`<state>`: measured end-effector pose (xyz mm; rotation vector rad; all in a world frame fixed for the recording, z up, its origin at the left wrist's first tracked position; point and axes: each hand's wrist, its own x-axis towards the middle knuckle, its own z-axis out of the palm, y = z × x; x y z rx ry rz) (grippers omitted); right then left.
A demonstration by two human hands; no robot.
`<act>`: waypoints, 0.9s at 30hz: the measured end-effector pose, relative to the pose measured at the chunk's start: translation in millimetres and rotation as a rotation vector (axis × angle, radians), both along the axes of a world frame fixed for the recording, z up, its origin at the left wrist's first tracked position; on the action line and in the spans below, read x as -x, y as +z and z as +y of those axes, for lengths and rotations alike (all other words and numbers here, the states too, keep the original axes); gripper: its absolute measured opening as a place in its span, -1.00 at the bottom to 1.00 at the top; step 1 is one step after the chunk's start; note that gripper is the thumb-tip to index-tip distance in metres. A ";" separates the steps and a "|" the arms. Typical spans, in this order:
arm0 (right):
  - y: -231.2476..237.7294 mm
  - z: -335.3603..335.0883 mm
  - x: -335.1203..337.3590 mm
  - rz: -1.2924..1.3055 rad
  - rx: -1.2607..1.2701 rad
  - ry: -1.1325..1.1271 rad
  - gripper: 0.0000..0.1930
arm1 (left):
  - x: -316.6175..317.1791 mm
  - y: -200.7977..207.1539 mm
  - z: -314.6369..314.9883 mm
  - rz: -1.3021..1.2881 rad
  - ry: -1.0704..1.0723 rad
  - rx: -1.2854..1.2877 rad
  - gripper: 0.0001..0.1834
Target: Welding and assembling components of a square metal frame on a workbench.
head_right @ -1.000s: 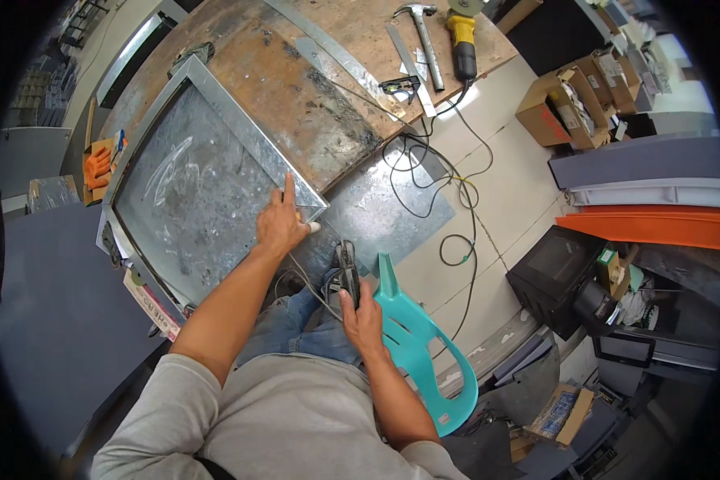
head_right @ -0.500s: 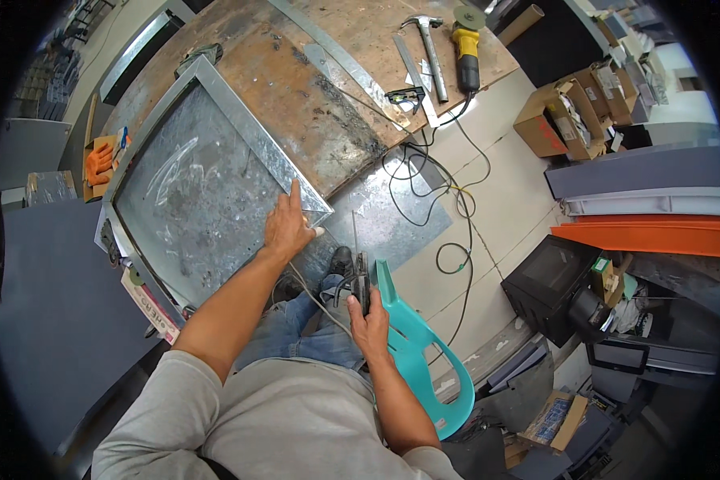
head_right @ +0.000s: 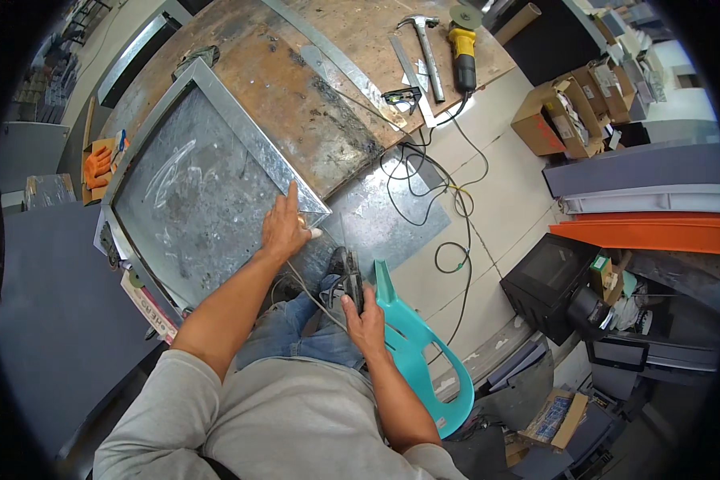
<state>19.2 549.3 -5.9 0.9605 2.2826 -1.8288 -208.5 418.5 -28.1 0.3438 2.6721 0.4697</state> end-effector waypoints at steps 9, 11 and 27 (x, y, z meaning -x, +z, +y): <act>0.4 0.9 2.6 -0.023 0.009 0.006 -0.71 | 5.8 12.8 -2.0 -0.014 -0.056 0.041 0.28; 0.5 1.8 3.4 -0.014 0.029 -0.020 -0.71 | 5.5 17.1 -3.8 -0.019 -0.071 0.078 0.26; 14.6 -0.2 -3.1 -0.105 0.172 -0.122 -0.78 | -2.2 4.1 -98.7 -0.544 0.002 0.233 -0.35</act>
